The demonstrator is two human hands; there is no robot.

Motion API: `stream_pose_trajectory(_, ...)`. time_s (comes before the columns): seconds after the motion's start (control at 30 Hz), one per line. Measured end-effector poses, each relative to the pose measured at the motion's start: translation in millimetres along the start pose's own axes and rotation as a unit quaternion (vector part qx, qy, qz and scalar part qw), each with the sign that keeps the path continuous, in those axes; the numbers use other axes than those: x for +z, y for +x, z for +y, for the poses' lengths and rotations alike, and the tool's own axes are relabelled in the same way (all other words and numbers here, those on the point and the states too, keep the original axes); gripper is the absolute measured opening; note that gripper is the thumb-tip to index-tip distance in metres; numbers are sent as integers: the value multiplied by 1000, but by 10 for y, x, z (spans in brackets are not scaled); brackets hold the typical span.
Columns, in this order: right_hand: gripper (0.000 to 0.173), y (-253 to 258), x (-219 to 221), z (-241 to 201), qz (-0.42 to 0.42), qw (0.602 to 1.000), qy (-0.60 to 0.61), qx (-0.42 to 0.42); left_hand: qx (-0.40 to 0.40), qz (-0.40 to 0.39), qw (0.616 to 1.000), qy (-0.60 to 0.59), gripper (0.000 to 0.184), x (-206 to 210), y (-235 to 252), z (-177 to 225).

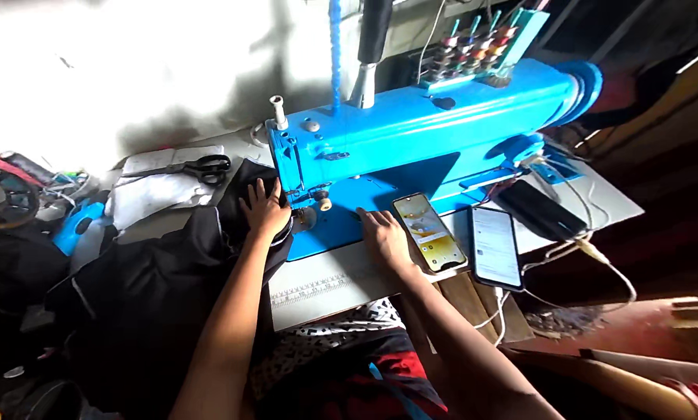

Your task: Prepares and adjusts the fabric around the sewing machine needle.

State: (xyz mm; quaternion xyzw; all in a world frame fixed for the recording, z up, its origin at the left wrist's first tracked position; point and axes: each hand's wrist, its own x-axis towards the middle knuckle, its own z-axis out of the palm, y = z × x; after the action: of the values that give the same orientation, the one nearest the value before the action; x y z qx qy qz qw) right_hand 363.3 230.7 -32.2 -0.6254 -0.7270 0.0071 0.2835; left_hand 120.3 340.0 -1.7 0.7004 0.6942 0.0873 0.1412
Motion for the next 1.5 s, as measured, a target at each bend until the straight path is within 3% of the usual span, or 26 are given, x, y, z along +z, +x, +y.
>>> stream_pose_trajectory(0.2,37,-41,-187,-418,-70,995,58,52,-61,20,998,-8,73,-49,-54,-228)
stream_pose_trajectory(0.37,37,-136,-85,-895,-109,990,91,8,-114,69,990,-53,73,-56,-307,-473)
stream_pose_trajectory(0.53,36,24,25,-1222,-151,987,42,-34,-173,85,980,-54,75,-80,-587,-656)
stream_pose_trajectory(0.63,40,222,107,-1409,-243,970,-4,-22,-202,88,973,-61,74,-99,-765,-681)
stream_pose_trajectory(0.77,40,425,299,-1607,-284,954,-64,-71,-221,76,971,-48,73,-115,-876,-624)
stream_pose_trajectory(1.07,27,516,315,-1654,-265,948,-105,-142,-217,74,972,-58,74,-96,-885,-620)
stream_pose_trajectory(1.3,27,365,350,-1529,-161,965,-81,-188,-204,82,973,-71,74,-67,-878,-629)
stream_pose_trajectory(1.5,26,488,421,-1672,-194,959,-106,-179,-204,79,974,-61,74,-82,-891,-630)
